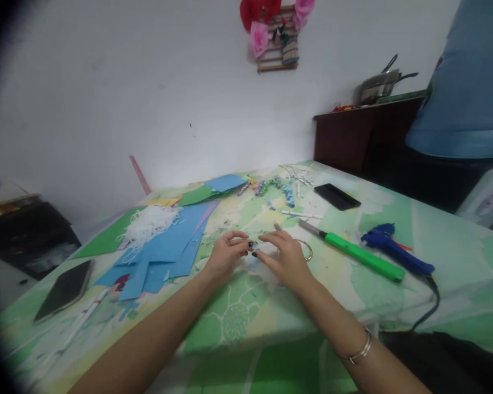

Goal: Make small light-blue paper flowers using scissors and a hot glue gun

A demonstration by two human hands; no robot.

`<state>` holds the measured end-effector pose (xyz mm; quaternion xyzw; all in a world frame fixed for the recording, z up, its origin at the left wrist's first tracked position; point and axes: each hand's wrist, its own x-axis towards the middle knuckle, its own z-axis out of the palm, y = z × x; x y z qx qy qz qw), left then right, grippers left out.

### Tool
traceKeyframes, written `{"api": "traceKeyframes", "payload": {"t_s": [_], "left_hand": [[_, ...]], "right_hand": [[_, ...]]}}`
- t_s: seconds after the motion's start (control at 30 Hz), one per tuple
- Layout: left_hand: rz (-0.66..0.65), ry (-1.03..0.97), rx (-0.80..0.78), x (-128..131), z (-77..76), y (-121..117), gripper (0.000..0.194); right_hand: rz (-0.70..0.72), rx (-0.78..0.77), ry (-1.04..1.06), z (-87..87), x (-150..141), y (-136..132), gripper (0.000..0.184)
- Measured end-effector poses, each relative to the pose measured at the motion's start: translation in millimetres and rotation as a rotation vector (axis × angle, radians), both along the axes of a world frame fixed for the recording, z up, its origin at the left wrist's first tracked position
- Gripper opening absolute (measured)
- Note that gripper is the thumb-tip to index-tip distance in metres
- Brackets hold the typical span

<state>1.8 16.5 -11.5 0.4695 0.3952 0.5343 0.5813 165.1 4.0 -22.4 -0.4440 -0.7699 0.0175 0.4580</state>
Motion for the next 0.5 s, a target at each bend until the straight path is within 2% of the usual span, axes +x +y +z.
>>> {"api": "traceKeyframes", "payload": {"t_s": [0.27,0.5], "left_hand": [[-0.104,-0.086,-0.049,3.5,0.1,-5.1,0.028],[-0.182,-0.144,-0.095,2.1,-1.2,-5.0,0.030]], "right_hand": [[0.175,0.027,0.154,2.2,-1.1,-1.8,0.017],[0.215,0.010,0.169,2.7,-0.4,-1.6,0.015]]}}
